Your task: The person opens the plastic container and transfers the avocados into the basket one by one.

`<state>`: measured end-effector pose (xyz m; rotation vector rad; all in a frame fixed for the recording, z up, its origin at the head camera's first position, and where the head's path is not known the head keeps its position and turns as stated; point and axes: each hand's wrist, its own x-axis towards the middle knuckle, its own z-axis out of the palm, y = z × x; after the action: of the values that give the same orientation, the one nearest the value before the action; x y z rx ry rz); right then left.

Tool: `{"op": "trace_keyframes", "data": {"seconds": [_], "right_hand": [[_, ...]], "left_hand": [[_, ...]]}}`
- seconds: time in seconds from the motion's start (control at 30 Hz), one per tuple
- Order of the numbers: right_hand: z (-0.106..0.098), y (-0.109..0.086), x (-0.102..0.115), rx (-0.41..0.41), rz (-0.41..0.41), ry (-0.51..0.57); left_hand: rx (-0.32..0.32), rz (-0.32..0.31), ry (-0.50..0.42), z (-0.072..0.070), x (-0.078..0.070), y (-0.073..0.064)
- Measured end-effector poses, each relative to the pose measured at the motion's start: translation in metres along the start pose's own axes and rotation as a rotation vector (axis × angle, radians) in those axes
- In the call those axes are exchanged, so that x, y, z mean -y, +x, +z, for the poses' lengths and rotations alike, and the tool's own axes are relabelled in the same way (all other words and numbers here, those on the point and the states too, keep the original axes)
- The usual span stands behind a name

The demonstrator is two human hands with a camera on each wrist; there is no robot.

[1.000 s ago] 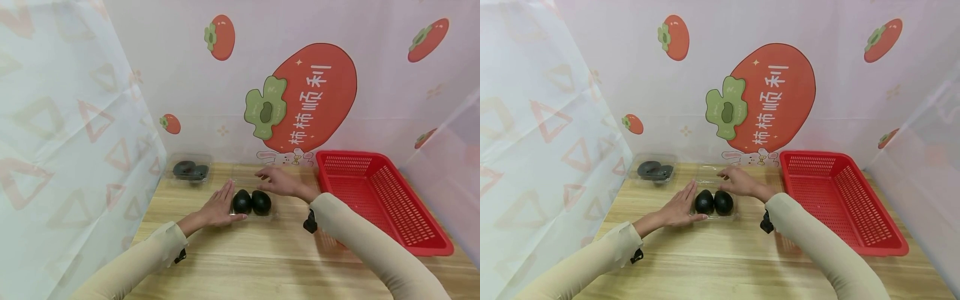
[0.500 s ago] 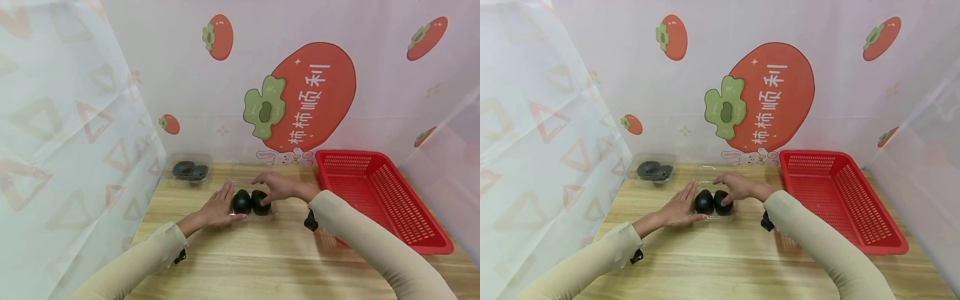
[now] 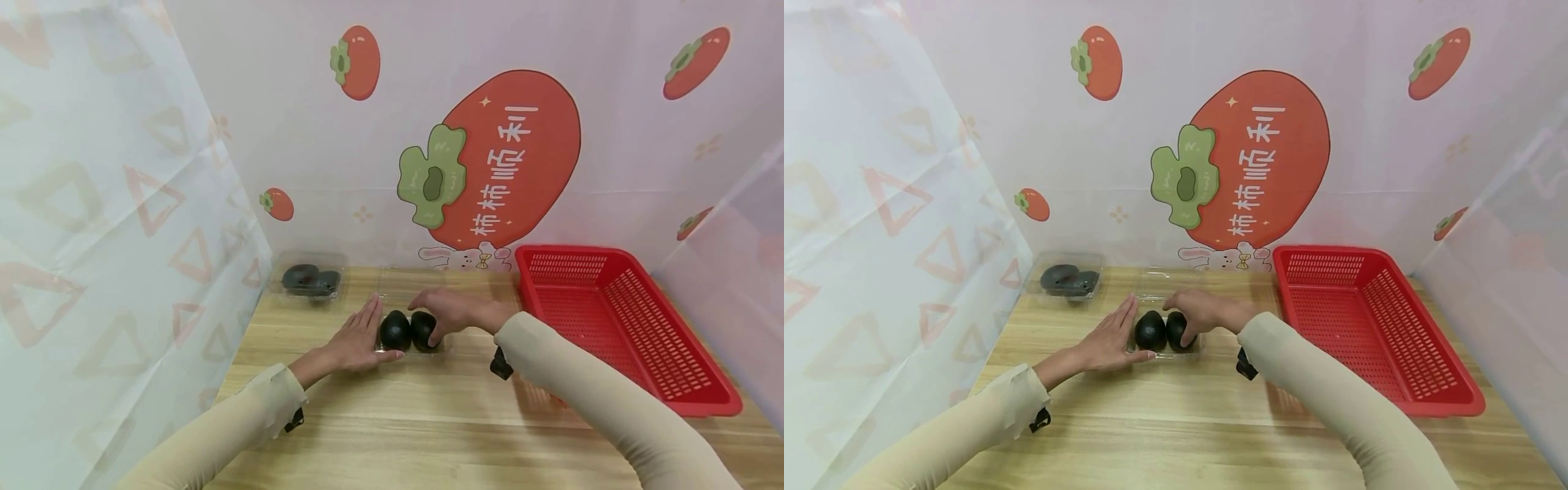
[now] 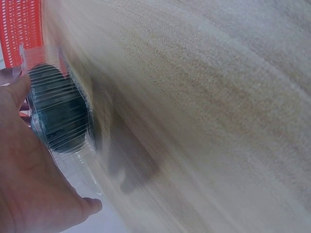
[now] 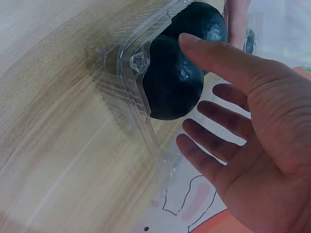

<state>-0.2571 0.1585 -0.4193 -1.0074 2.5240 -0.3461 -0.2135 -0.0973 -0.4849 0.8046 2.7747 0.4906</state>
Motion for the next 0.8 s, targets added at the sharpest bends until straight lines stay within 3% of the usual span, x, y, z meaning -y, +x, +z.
{"op": "trace_keyframes", "data": {"seconds": [0.5,0.8], "right_hand": [[0.007,0.006,0.003,0.019,0.02,-0.001],[0.011,0.012,0.001,0.01,0.017,-0.006]], "left_hand": [[0.004,0.004,0.008,0.009,0.005,0.004],[-0.009,0.022,-0.015,0.002,0.002,-0.001]]}}
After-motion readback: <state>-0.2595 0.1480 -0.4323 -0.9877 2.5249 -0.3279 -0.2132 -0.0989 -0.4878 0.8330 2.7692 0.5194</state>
